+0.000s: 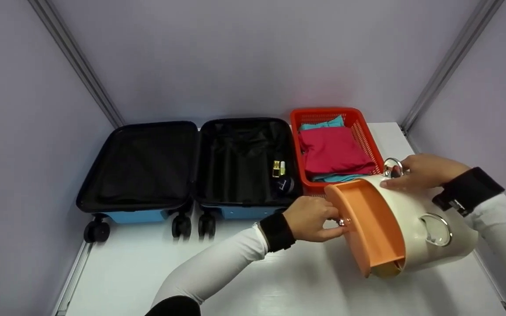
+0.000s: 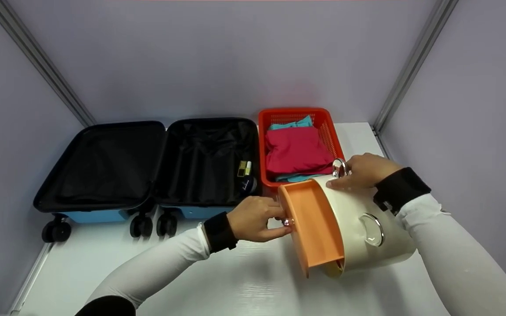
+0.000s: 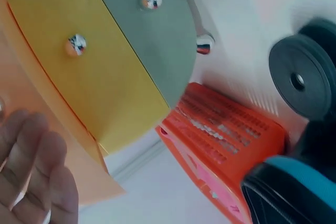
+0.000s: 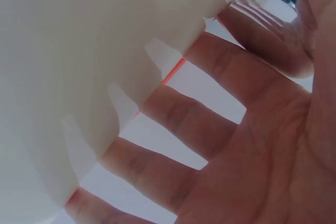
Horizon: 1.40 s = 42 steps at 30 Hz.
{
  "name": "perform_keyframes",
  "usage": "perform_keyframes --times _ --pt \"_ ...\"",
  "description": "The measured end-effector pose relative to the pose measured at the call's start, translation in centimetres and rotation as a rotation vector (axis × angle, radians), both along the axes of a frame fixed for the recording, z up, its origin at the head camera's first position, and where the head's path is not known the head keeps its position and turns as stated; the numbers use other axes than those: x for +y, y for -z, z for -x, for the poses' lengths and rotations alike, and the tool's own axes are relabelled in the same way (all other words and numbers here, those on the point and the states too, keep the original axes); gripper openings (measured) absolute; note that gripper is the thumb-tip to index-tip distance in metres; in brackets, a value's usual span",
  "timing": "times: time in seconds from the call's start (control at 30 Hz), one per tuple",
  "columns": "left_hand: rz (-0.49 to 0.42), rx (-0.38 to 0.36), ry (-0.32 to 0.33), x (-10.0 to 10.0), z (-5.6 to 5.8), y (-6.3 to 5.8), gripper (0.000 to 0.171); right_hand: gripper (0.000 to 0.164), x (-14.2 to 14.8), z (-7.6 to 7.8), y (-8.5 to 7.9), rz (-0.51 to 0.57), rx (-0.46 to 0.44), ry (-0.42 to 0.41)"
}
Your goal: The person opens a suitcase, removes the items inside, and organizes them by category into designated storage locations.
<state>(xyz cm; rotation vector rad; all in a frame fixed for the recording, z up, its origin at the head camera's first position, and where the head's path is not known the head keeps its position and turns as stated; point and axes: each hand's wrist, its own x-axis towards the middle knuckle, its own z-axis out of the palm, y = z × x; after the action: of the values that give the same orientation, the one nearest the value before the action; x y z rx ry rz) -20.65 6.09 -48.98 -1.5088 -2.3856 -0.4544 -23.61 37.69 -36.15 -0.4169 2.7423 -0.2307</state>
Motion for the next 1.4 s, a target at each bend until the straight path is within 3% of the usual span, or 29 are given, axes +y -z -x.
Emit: perform_keyframes --times 0.2,0.47,0.67,0.83,1.0,1.27,1.4 --pt "0.024 -0.070 -0.004 -1.7 2.7 -0.8 0.042 0.052 -0.1 -0.1 0.1 -0.012 -0.006 0.016" --pt "0.071 -0.109 -0.171 -3.7 8.0 -1.6 0.043 0.051 -0.1 -0.5 0.0 -0.007 -0.013 0.024" --pt "0.175 -0.171 -0.199 -4.8 11.9 -1.3 0.033 0.051 -0.3 -0.8 0.1 -0.008 0.000 0.031" --pt "0.274 -0.182 -0.250 -5.1 14.4 -0.6 0.030 0.051 -0.5 -1.0 0.0 -0.011 -0.004 0.044" --pt "0.348 -0.220 -0.330 -5.1 15.7 0.7 0.031 0.052 -0.7 -1.0 0.1 -0.028 0.015 0.034" --pt "0.484 -0.386 -0.446 -4.6 16.6 3.8 0.042 0.053 -1.1 -0.8 0.3 -0.029 0.029 0.009" --pt "0.503 -0.428 -0.443 -4.6 15.9 4.3 0.043 0.053 -1.4 -0.8 0.3 -0.025 0.022 0.004"
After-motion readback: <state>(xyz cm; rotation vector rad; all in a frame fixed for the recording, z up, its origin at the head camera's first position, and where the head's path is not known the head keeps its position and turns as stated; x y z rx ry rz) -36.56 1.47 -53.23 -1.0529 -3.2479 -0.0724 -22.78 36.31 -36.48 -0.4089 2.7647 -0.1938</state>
